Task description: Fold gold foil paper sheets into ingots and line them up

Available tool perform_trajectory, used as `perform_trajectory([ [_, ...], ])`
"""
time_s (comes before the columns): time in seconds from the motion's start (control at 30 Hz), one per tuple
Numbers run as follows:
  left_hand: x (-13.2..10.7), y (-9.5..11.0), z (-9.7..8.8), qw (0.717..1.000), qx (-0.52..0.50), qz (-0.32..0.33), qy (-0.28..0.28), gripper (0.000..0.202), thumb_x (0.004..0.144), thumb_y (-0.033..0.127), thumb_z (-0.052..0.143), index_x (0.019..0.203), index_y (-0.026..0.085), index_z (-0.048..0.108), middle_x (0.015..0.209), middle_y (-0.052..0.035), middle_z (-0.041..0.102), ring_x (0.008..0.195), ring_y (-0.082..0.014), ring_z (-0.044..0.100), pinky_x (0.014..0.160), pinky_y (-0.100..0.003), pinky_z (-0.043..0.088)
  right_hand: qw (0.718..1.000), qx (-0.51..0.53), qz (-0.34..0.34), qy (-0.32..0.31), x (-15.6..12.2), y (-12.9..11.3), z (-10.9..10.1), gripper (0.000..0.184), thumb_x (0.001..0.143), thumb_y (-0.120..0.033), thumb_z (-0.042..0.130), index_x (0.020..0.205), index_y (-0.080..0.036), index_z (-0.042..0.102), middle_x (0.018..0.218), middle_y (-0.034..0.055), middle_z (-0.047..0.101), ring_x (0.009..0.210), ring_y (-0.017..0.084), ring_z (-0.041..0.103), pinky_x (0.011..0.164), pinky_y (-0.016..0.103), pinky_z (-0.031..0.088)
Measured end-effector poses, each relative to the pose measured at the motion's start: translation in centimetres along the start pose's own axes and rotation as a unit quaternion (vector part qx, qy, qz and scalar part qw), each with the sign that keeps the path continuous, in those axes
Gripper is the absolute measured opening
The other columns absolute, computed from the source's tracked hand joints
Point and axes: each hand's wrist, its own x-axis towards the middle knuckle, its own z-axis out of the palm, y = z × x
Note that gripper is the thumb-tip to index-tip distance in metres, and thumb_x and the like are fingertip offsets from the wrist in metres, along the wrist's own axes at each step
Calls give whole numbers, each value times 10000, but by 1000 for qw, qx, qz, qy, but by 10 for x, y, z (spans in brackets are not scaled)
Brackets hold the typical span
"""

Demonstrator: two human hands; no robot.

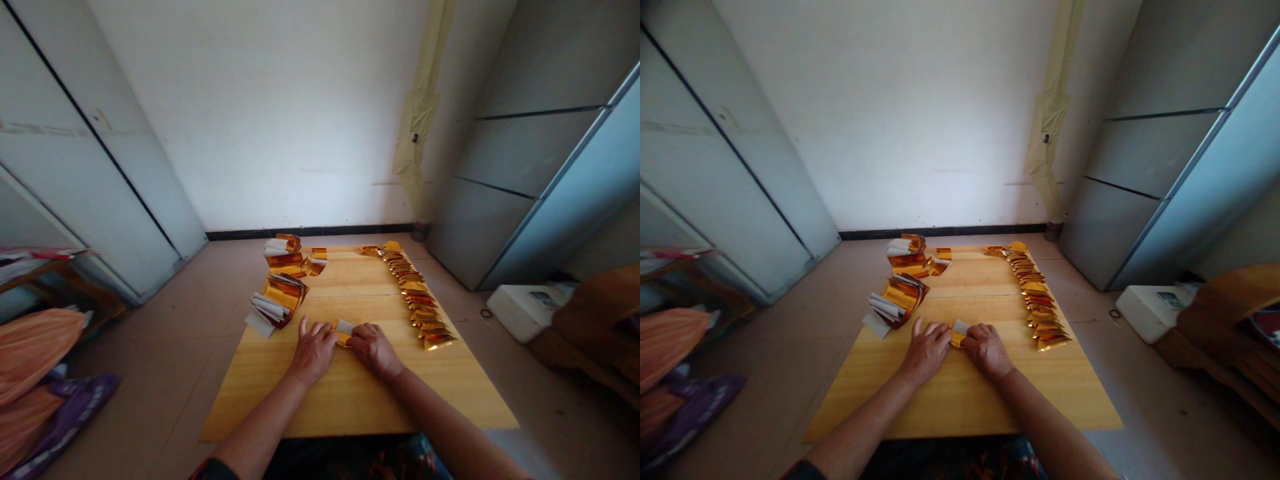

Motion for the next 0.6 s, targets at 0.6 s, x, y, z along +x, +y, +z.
perform_trajectory([
  [0.6, -2, -4, 1, 998, -49, -30, -2, 138, 852, 215, 533, 930, 276, 630, 1141, -21, 661, 1058, -213, 565, 1076, -610, 136, 1000, -13, 5, -21, -1, -4, -4, 147, 896, -206, 533, 880, -240, 675, 872, 37, 642, 838, 167, 514, 751, 282, 348],
])
